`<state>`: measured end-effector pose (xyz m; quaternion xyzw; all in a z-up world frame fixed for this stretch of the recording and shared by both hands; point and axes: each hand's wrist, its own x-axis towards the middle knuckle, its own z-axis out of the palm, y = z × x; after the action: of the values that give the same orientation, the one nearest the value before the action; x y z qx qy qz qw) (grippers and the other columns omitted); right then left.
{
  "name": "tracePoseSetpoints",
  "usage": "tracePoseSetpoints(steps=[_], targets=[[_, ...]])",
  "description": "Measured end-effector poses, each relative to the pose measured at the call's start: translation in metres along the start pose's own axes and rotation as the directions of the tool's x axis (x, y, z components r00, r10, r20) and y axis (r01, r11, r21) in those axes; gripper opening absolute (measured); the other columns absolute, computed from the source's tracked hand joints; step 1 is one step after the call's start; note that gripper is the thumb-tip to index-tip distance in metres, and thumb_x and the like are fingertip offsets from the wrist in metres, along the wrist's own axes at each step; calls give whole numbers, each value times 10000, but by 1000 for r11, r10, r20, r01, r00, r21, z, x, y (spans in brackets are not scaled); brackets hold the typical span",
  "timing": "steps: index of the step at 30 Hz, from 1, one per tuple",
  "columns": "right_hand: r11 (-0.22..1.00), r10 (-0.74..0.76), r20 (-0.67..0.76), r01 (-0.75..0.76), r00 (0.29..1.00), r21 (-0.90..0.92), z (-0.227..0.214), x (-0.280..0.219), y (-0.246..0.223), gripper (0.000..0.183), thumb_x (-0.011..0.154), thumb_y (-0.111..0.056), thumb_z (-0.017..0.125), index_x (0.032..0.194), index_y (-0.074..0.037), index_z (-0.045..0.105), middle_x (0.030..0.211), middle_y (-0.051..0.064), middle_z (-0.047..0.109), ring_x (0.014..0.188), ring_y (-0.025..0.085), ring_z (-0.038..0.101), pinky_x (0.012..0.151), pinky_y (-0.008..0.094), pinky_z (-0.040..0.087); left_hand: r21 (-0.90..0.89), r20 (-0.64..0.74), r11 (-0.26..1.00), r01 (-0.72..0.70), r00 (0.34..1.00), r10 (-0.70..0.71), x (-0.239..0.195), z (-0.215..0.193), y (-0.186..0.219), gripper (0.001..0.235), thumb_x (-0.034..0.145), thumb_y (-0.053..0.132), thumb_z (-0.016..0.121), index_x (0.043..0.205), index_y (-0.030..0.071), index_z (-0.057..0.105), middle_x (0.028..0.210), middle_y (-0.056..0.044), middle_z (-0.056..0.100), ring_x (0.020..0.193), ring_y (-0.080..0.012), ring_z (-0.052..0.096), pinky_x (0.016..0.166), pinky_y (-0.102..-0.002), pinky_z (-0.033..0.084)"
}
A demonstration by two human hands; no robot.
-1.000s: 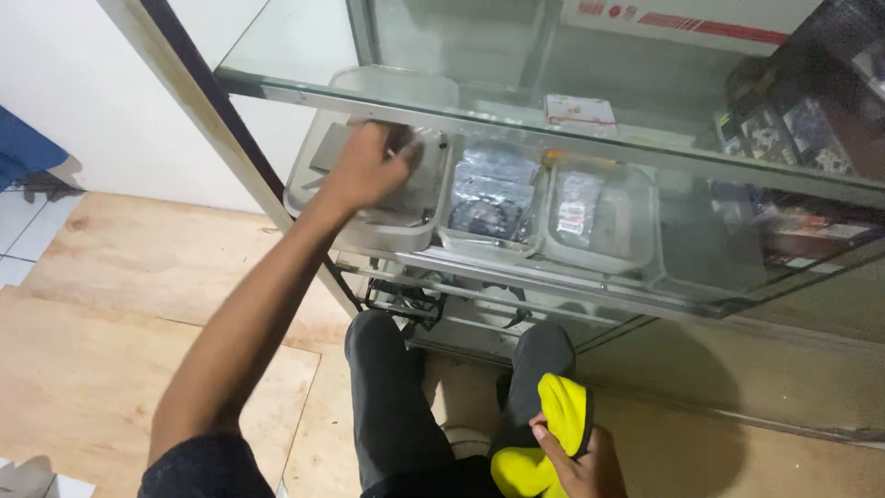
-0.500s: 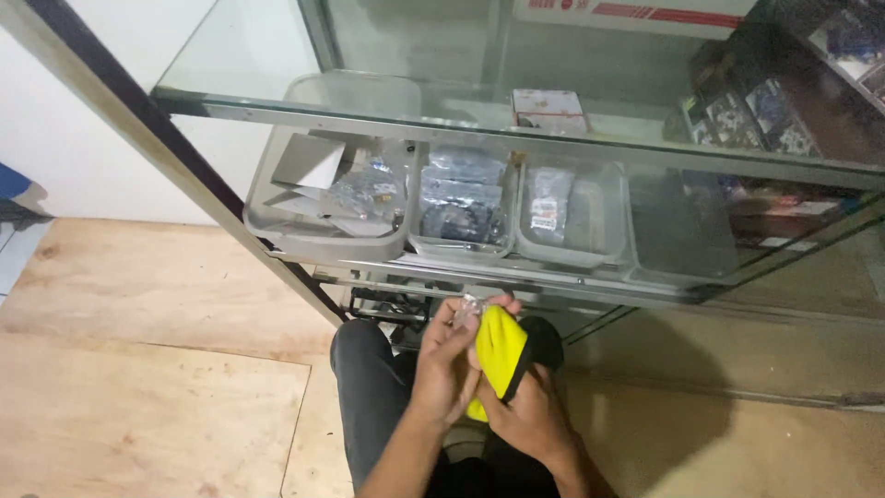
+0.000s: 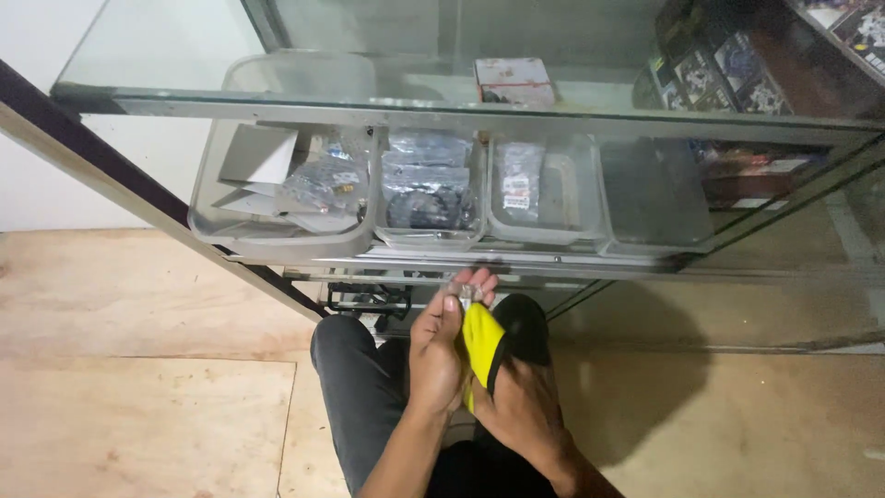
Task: The person sits on the floor in front of a glass display cabinet and wipes small plastic-wrapped items with a yellow cloth. They repeatedly pick up items from a plastic container, wipe them, and place them back into the container.
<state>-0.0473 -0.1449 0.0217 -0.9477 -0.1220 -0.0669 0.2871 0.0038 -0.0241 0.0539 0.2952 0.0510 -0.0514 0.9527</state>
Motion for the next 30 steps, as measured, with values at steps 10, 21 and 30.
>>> tracePoseSetpoints(steps=[10,21,30], targets=[[831,556,110,-547,824,-105,-10,15,28,258,873,-295,654,964,-61,716,797,148,742,645,330,707,608,429,568,-72,-11,993,94,995,-95,-12,-16,-25,505,1038,153,505,1444,-146,485,1349,-252,624,1105,-242,641,965,-320,540],[935,352,126,-343,928,-86,12,-1,27,243,831,-293,646,926,-76,701,818,171,734,595,406,672,546,506,529,35,2,998,61,998,-61,-20,-17,-27,445,1056,128,470,1424,-111,542,1365,-202,642,1193,-230,612,1070,-329,454],[948,262,-83,-240,961,211,-28,4,32,169,791,-143,721,941,-66,734,788,80,789,594,250,726,564,362,568,-57,-73,997,45,996,-49,-15,-23,-22,434,1027,103,499,1376,-154,523,1355,-297,628,1251,-351,631,1106,-419,506]])
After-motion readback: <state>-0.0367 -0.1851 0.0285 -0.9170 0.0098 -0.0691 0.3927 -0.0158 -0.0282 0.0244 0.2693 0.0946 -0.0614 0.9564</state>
